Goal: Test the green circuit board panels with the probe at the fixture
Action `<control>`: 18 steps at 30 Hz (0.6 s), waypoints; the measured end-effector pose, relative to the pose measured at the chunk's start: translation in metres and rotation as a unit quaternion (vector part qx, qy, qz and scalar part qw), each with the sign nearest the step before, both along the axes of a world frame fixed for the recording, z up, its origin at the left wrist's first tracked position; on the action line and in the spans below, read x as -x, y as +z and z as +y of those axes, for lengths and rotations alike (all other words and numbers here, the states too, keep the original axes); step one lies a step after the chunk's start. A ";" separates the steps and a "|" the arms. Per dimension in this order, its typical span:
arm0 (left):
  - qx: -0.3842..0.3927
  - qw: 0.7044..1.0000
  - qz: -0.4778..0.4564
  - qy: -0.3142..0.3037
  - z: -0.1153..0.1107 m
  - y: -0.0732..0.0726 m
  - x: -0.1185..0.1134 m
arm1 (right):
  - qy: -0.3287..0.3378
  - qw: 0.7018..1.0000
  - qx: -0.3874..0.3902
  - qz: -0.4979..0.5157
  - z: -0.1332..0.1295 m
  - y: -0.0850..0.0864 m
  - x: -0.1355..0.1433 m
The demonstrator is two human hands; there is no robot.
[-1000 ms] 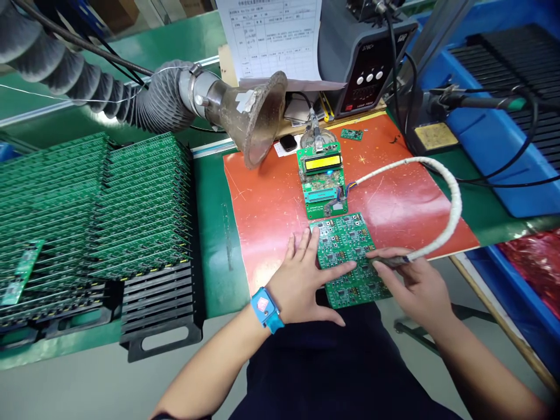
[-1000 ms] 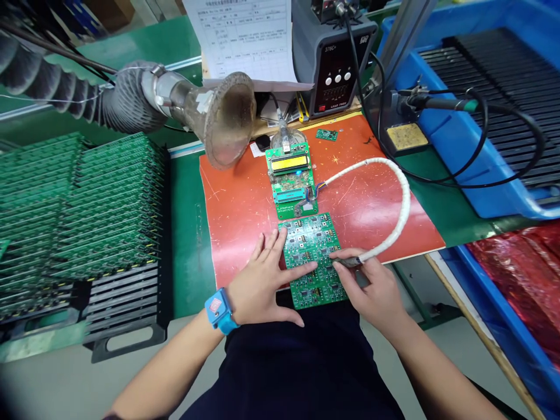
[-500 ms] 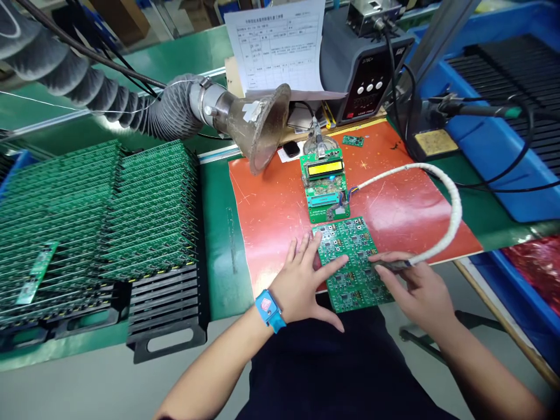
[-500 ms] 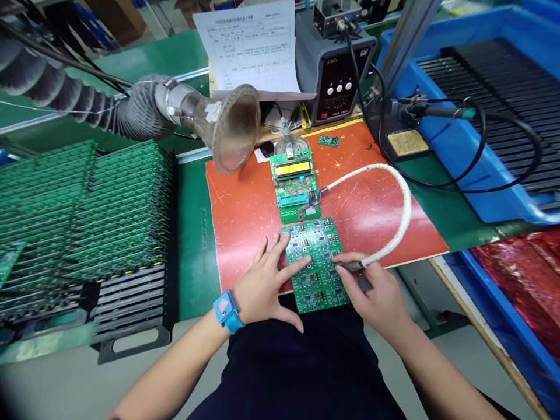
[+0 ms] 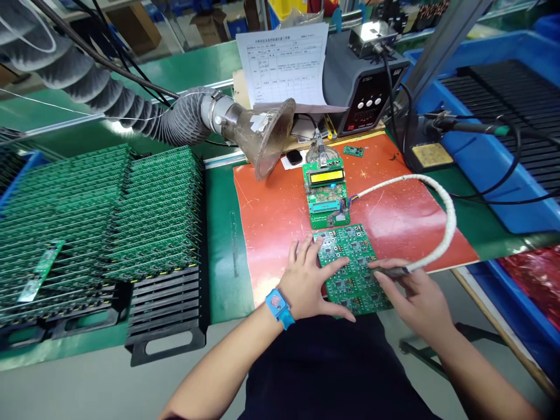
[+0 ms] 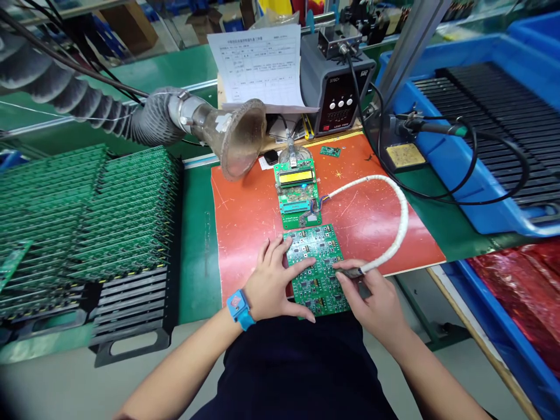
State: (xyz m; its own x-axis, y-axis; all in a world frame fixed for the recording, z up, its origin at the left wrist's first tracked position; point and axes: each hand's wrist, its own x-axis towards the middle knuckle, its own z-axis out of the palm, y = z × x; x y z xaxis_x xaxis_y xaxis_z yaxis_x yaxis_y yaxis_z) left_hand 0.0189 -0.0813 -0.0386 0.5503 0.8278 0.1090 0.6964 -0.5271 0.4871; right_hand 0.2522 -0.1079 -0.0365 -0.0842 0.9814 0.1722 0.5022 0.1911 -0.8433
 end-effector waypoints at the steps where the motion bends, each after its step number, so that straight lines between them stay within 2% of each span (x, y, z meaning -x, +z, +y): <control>1: 0.002 1.000 0.001 -0.006 0.000 0.000 0.002 | 0.000 1.000 0.000 0.000 0.000 -0.001 0.000; 9: 0.024 0.997 -0.002 -0.080 0.004 0.002 0.018 | -0.002 1.000 0.005 0.002 0.001 0.000 0.001; 18: -0.003 0.997 -0.011 -0.076 0.003 -0.002 0.020 | -0.001 1.000 0.008 0.025 0.000 -0.001 0.001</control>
State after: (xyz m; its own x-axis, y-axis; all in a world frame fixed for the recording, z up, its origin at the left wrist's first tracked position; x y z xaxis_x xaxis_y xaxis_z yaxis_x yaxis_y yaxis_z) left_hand -0.0011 -0.0783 -0.0410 0.6670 0.7342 0.1266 0.5970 -0.6284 0.4987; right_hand 0.2514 -0.1081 -0.0378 -0.0746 0.9842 0.1608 0.4600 0.1770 -0.8701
